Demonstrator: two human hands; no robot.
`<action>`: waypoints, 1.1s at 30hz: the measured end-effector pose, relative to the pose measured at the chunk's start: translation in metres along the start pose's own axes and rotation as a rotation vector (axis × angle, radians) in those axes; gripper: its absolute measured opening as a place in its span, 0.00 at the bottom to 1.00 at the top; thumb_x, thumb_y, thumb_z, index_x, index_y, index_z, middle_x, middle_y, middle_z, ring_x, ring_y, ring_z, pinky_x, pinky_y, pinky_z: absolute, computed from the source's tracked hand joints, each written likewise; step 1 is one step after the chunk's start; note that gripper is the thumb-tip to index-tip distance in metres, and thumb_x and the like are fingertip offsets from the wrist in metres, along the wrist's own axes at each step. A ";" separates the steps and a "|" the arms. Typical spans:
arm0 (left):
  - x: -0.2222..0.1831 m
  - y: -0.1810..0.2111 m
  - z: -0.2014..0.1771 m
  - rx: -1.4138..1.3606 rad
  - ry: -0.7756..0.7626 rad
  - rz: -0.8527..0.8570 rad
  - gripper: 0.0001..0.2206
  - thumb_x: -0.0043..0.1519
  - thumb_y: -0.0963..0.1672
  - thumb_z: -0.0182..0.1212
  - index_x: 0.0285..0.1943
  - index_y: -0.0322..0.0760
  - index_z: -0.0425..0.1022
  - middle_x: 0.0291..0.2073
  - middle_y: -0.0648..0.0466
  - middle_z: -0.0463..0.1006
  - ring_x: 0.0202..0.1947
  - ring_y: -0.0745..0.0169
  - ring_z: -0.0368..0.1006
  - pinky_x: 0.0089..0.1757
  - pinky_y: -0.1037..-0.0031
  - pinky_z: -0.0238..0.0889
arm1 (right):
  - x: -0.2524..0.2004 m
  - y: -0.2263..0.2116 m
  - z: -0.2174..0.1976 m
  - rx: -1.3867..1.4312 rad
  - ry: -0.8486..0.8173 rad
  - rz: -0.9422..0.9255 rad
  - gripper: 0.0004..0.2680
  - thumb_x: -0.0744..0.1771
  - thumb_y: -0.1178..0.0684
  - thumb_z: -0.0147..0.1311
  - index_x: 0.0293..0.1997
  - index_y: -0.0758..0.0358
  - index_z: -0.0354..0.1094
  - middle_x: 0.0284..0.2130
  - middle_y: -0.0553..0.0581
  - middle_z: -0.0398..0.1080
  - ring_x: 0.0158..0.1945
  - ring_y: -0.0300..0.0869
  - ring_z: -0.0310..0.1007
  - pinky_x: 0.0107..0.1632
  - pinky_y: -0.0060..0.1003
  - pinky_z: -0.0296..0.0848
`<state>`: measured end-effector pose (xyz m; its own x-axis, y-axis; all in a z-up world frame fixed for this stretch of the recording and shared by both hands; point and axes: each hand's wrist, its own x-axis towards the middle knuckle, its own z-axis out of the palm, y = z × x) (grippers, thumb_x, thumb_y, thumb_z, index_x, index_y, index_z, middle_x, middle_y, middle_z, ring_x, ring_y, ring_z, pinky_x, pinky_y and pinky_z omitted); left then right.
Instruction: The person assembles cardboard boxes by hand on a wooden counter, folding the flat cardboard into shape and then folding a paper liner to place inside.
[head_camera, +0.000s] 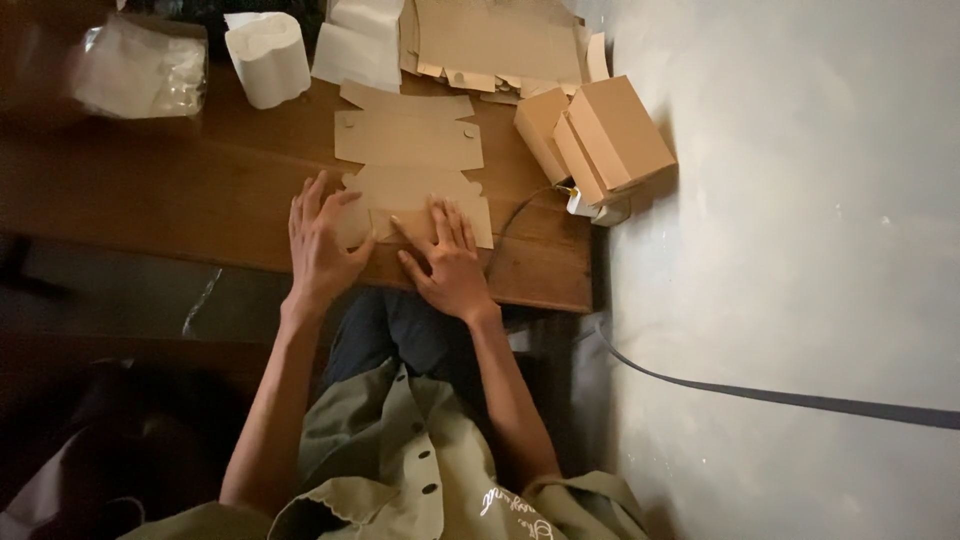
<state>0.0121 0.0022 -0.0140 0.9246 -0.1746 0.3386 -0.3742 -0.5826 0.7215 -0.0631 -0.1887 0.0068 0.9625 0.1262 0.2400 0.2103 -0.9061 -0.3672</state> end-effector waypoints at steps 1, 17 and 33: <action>-0.003 0.005 -0.003 0.001 -0.002 0.000 0.27 0.49 0.43 0.77 0.60 0.45 0.75 0.73 0.43 0.57 0.75 0.35 0.49 0.69 0.45 0.38 | 0.000 0.000 0.000 0.001 0.000 0.002 0.17 0.72 0.37 0.44 0.70 0.41 0.64 0.72 0.68 0.50 0.78 0.63 0.41 0.75 0.63 0.38; -0.015 0.014 -0.012 0.046 0.034 0.140 0.16 0.55 0.46 0.74 0.49 0.41 0.79 0.68 0.48 0.69 0.71 0.41 0.60 0.68 0.44 0.39 | -0.017 0.020 -0.022 0.542 0.471 0.196 0.24 0.64 0.66 0.48 0.69 0.55 0.61 0.58 0.56 0.64 0.61 0.50 0.69 0.61 0.45 0.75; -0.016 0.006 -0.023 -0.134 -0.209 0.254 0.09 0.50 0.40 0.71 0.37 0.48 0.79 0.44 0.57 0.83 0.59 0.52 0.75 0.69 0.47 0.41 | -0.017 0.036 -0.054 0.351 0.300 0.181 0.23 0.61 0.66 0.55 0.62 0.49 0.71 0.47 0.52 0.77 0.55 0.48 0.74 0.59 0.46 0.72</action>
<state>-0.0061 0.0201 -0.0012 0.7904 -0.4670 0.3966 -0.5873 -0.3931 0.7076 -0.0812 -0.2453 0.0381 0.9082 -0.1893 0.3733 0.1387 -0.7054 -0.6951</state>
